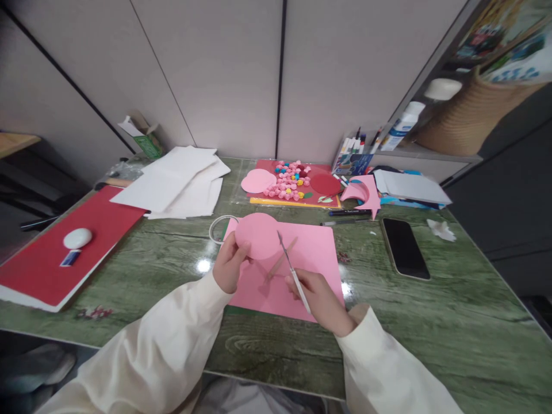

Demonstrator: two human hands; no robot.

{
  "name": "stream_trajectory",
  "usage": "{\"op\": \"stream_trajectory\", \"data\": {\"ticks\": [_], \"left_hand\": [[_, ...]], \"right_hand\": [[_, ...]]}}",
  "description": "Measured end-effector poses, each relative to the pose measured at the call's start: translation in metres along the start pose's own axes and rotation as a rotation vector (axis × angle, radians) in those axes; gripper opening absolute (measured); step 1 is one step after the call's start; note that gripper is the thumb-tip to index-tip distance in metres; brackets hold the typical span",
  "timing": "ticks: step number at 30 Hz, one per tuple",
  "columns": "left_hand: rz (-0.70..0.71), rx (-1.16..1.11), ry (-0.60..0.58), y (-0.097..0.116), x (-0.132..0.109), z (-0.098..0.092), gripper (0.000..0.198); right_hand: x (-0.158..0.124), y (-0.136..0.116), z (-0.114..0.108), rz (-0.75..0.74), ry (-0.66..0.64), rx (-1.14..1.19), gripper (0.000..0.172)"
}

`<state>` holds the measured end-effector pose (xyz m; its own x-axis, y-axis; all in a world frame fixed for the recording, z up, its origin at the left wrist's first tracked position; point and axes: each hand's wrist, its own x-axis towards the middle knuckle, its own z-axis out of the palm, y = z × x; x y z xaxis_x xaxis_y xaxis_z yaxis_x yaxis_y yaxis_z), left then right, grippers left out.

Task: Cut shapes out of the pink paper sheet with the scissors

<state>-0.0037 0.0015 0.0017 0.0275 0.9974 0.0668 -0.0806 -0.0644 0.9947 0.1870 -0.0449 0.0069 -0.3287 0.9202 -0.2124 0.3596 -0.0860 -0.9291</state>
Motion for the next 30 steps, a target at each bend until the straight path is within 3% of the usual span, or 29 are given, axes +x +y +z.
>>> {"op": "stream_trajectory", "data": {"ticks": [11, 30], "left_hand": [[-0.013, 0.024, -0.082, 0.0008, -0.0025, 0.0005, 0.021], [0.021, 0.025, -0.031, 0.0044, 0.0003, -0.0020, 0.021]], "right_hand": [[0.0006, 0.0039, 0.0000, 0.004, 0.020, 0.046, 0.036], [0.0008, 0.0038, -0.0001, 0.007, -0.013, 0.050, 0.034]]}}
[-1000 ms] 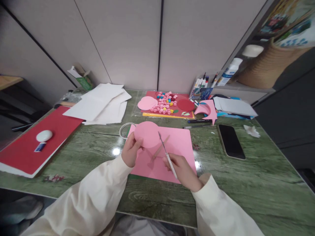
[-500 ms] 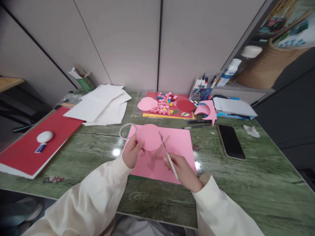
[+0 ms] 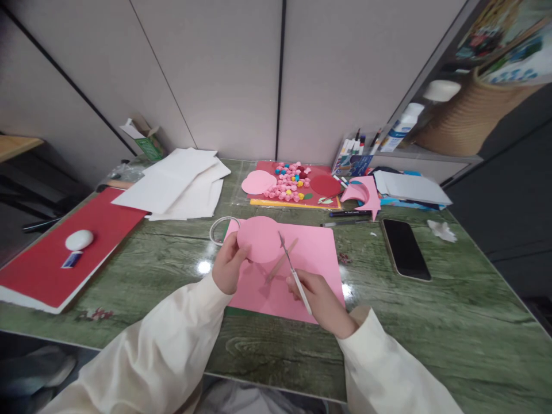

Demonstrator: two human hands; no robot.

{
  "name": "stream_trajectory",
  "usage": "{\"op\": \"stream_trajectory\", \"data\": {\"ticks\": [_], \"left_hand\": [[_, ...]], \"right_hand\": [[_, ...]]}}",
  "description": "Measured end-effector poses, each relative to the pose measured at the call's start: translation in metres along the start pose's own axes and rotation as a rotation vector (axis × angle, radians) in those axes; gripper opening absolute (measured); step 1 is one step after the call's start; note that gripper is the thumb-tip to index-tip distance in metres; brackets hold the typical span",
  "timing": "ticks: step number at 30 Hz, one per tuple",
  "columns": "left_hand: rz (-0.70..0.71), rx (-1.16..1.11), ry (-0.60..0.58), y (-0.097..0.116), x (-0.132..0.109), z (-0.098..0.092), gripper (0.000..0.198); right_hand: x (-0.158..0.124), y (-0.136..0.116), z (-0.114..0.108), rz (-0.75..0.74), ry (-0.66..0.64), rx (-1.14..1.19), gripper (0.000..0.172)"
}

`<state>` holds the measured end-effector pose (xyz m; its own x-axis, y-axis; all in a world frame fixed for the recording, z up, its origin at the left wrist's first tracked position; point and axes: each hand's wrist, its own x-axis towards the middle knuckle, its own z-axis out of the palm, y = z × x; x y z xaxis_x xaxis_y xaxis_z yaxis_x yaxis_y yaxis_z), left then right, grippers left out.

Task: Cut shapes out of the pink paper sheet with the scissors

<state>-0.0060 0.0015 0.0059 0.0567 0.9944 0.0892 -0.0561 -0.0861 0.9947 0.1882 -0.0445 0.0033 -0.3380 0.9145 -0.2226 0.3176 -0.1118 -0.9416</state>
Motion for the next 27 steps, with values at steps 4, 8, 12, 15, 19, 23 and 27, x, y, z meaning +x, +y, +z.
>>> {"op": "stream_trajectory", "data": {"ticks": [4, 8, 12, 15, 19, 23, 27], "left_hand": [[0.021, -0.015, 0.008, -0.0028, 0.0008, 0.0000, 0.021], [0.024, -0.012, 0.020, -0.0032, 0.0010, 0.0003, 0.021], [0.035, 0.027, 0.038, -0.0012, 0.0002, 0.0015, 0.020], [0.044, 0.005, 0.026, -0.0003, -0.0007, 0.0036, 0.024], [-0.015, -0.051, -0.037, 0.0002, -0.0020, 0.0056, 0.032], [-0.035, -0.065, -0.070, 0.0015, -0.0032, 0.0051, 0.029], [-0.043, -0.089, -0.106, 0.0028, -0.0039, 0.0042, 0.025]], "right_hand": [[-0.0001, 0.0004, 0.0001, -0.009, -0.003, 0.003, 0.033], [-0.0004, 0.0019, 0.0001, -0.018, -0.008, -0.012, 0.031], [-0.0001, 0.0030, 0.0009, -0.014, -0.006, -0.015, 0.031], [0.0002, 0.0021, 0.0017, -0.011, -0.014, -0.006, 0.031], [-0.0005, -0.0001, 0.0020, 0.000, -0.014, 0.010, 0.030], [-0.0016, -0.0009, 0.0014, 0.001, -0.016, 0.020, 0.031], [-0.0014, 0.0010, 0.0015, -0.008, -0.014, 0.018, 0.031]]}}
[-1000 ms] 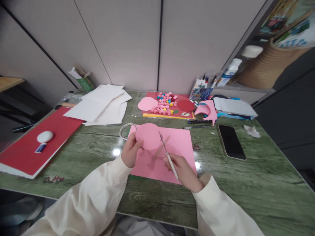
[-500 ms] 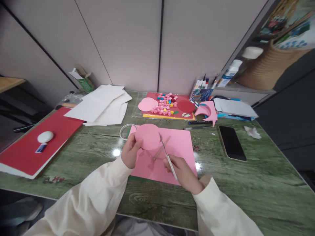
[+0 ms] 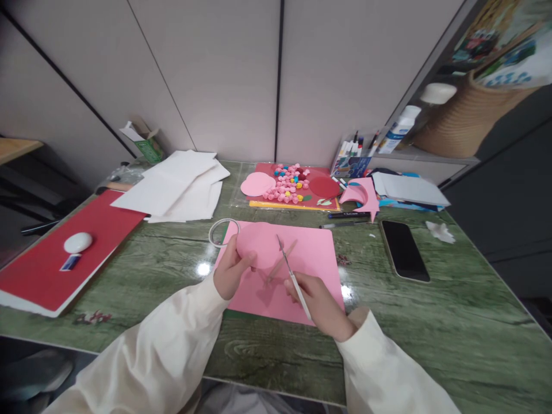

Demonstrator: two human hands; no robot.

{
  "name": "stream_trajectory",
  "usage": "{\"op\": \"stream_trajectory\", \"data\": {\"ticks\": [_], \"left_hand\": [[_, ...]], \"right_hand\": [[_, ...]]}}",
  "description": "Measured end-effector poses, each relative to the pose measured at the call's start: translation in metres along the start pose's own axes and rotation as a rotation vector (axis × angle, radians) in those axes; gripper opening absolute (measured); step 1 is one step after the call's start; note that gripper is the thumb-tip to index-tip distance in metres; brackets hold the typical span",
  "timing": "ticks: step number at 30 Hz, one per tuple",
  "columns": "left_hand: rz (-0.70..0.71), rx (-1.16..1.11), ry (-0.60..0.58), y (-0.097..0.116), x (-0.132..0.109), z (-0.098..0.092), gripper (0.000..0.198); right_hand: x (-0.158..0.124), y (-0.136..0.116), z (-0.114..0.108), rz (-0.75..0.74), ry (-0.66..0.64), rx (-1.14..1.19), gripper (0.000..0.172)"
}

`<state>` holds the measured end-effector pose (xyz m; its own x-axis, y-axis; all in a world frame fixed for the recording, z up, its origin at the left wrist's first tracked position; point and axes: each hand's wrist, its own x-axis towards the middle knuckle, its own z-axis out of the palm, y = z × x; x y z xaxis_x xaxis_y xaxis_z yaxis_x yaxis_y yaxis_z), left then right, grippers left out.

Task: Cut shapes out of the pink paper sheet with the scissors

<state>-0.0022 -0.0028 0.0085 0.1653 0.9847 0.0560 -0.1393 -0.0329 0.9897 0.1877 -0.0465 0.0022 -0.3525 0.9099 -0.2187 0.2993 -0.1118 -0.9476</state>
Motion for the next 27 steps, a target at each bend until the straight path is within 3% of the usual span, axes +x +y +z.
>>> {"op": "stream_trajectory", "data": {"ticks": [19, 27], "left_hand": [[0.074, -0.012, -0.009, 0.0030, 0.0025, -0.0062, 0.025], [0.017, -0.121, 0.074, -0.0011, 0.0070, -0.0083, 0.032]], "right_hand": [[0.0006, -0.0051, 0.0000, 0.019, -0.002, -0.030, 0.034], [-0.0002, -0.0056, 0.0000, 0.012, -0.009, -0.051, 0.035]]}}
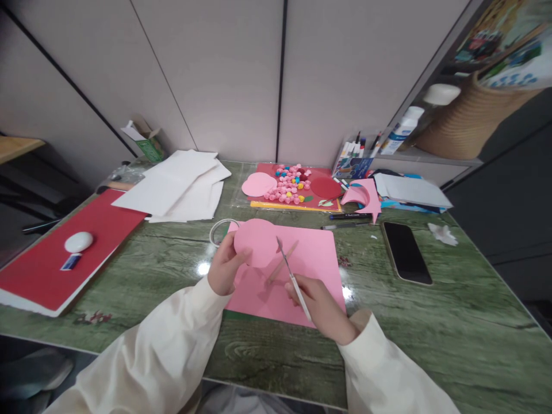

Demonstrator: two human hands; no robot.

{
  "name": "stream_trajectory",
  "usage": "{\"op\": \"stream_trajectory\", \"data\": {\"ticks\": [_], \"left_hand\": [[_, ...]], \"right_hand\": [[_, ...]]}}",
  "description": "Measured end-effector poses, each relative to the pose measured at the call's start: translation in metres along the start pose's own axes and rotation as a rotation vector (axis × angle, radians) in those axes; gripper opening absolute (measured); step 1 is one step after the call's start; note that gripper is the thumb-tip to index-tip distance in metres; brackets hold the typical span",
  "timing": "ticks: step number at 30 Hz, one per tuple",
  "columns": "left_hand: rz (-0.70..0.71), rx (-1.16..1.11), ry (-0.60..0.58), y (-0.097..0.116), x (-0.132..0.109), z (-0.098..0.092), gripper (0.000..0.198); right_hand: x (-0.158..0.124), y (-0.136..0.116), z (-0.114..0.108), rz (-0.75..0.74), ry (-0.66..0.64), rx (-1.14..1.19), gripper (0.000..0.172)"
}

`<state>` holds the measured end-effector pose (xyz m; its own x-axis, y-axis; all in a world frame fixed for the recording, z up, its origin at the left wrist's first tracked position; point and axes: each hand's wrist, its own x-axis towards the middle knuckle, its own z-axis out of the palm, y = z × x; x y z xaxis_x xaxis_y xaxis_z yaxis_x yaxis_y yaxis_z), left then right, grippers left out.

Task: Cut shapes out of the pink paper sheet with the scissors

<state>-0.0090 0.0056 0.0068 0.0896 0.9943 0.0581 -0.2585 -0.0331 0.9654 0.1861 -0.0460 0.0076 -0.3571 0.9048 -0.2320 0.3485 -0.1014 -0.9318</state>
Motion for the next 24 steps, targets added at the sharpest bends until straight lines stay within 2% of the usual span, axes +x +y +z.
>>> {"op": "stream_trajectory", "data": {"ticks": [3, 7, 15, 24], "left_hand": [[-0.010, -0.004, 0.011, 0.000, 0.000, 0.001, 0.029], [-0.055, 0.026, -0.025, 0.001, -0.002, 0.005, 0.038], [-0.035, 0.104, -0.078, 0.003, -0.006, 0.008, 0.037], [-0.042, 0.088, -0.100, 0.002, -0.008, 0.009, 0.037]], "right_hand": [[0.001, 0.001, 0.000, -0.004, 0.006, 0.008, 0.035], [0.001, 0.002, 0.000, -0.003, 0.005, 0.015, 0.035], [0.001, 0.002, 0.000, 0.000, 0.017, 0.009, 0.038], [0.001, 0.004, 0.001, -0.008, 0.033, 0.050, 0.036]]}}
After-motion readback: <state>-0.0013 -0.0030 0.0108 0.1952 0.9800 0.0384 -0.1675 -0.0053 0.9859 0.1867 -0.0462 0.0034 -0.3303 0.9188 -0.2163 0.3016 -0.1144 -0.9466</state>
